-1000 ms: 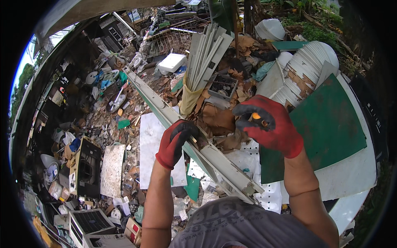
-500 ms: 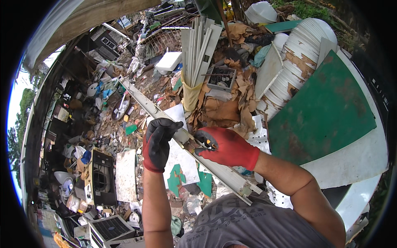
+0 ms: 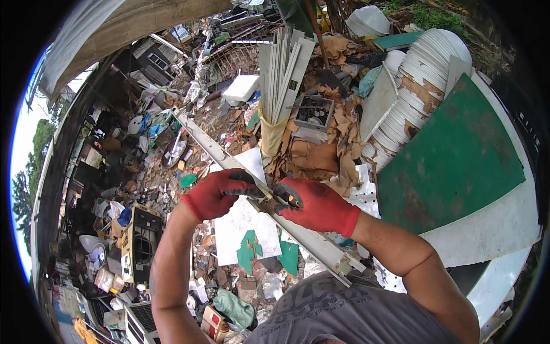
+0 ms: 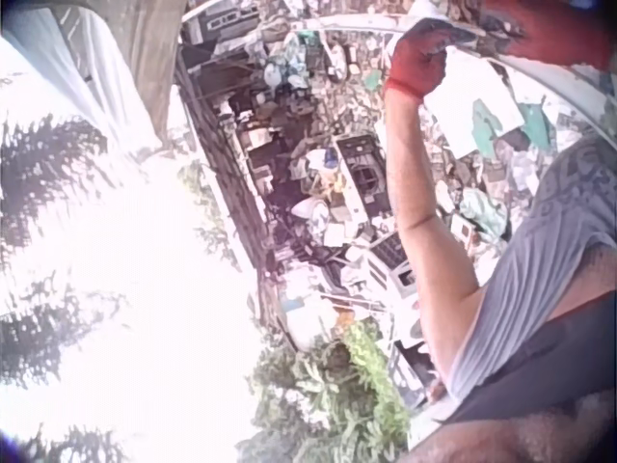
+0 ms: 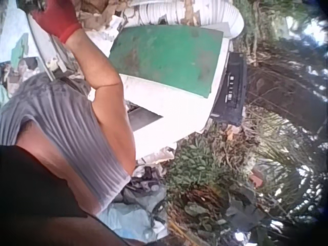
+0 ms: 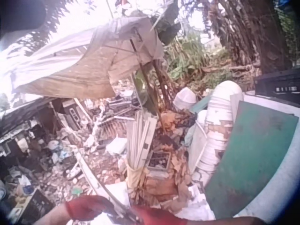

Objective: The person uses a screwdriver to remove screws and various metal and plastic components from a white window frame.

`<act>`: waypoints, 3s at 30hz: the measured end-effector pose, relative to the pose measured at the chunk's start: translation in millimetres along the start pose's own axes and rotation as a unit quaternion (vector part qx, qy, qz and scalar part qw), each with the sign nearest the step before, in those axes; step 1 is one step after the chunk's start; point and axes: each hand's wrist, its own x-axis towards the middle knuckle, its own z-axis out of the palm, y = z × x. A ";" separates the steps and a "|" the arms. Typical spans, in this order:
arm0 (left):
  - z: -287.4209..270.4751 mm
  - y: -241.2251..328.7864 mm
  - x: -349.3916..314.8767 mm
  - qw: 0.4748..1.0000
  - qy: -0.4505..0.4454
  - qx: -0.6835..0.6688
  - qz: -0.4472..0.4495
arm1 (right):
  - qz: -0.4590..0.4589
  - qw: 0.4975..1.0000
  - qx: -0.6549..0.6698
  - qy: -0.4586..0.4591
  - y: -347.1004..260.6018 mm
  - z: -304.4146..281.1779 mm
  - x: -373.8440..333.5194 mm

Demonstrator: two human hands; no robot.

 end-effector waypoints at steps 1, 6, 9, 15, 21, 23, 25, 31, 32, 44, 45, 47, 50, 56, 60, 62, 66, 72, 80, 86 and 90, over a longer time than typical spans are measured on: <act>-1.5 -0.8 3.0 1.000 -0.021 0.021 0.009 | -0.004 1.000 -0.002 -0.001 0.5 0.5 -0.1; -7.6 -1.0 12.7 0.990 -0.122 0.078 -0.002 | 0.020 0.999 -0.007 -0.034 -12.3 -7.9 1.5; -5.1 -12.6 16.8 0.982 -0.144 0.121 0.027 | 0.016 1.000 -0.004 -0.026 -9.8 -5.5 2.2; -7.5 -10.0 28.1 0.981 -0.166 0.099 0.028 | -0.012 1.000 0.009 0.013 2.5 5.8 1.9; -1.7 -17.3 26.3 0.988 -0.123 0.080 0.051 | -0.015 0.999 0.016 0.027 0.6 6.1 2.4; 0.6 -17.6 23.9 0.993 -0.102 0.047 0.030 | -0.014 0.999 0.012 0.028 0.8 5.6 2.1; 0.3 -16.4 20.7 0.997 -0.072 0.009 0.010 | -0.027 0.999 0.002 0.040 2.1 5.4 1.2; -10.8 -22.8 1.6 0.993 0.086 -0.041 -0.071 | -0.037 0.998 -0.004 0.056 7.5 5.4 -0.1; -10.6 -26.7 -2.8 0.990 0.103 -0.025 -0.092 | -0.035 0.998 -0.007 0.054 6.4 5.4 0.2; 24.7 -36.1 11.2 0.957 0.215 0.098 -0.165 | -0.025 0.999 -0.016 0.045 2.8 2.0 -0.9; 25.7 -31.0 13.9 0.954 0.207 0.115 -0.183 | -0.022 0.999 -0.018 0.042 3.2 1.3 -1.0; 27.2 -20.4 17.1 0.945 0.191 0.150 -0.217 | -0.020 0.999 -0.020 0.041 4.2 1.5 -1.2; 33.1 -24.3 20.3 0.939 0.207 0.174 -0.213 | -0.021 0.999 -0.021 0.042 5.5 3.3 -1.0; 40.0 -29.8 19.1 0.928 0.264 0.176 -0.197 | -0.018 0.999 -0.017 0.038 4.5 3.4 -0.4; 43.8 -29.2 21.7 0.920 0.273 0.171 -0.221 | -0.016 0.999 -0.017 0.034 2.9 2.2 0.4; 44.5 -30.1 23.8 0.917 0.274 0.175 -0.230 | -0.018 0.999 -0.021 0.038 2.5 2.3 0.4; 41.1 -36.4 12.8 0.915 0.334 -0.002 -0.224 | -0.028 0.998 -0.018 0.047 1.4 7.8 -0.3; 43.9 -35.9 32.4 0.806 0.448 -0.376 -0.090 | -0.014 0.999 0.016 0.042 6.4 12.3 -2.1; 60.5 -61.8 63.5 0.750 0.310 -0.583 -0.042 | -0.019 0.971 0.237 0.030 0.5 18.1 -7.9; 71.6 -59.4 62.9 0.808 0.309 -0.497 -0.070 | 0.025 0.890 0.431 0.145 21.7 41.3 -11.4; 71.7 -46.2 61.7 0.809 0.302 -0.499 -0.073 | -0.034 0.914 0.328 0.235 24.2 37.1 19.7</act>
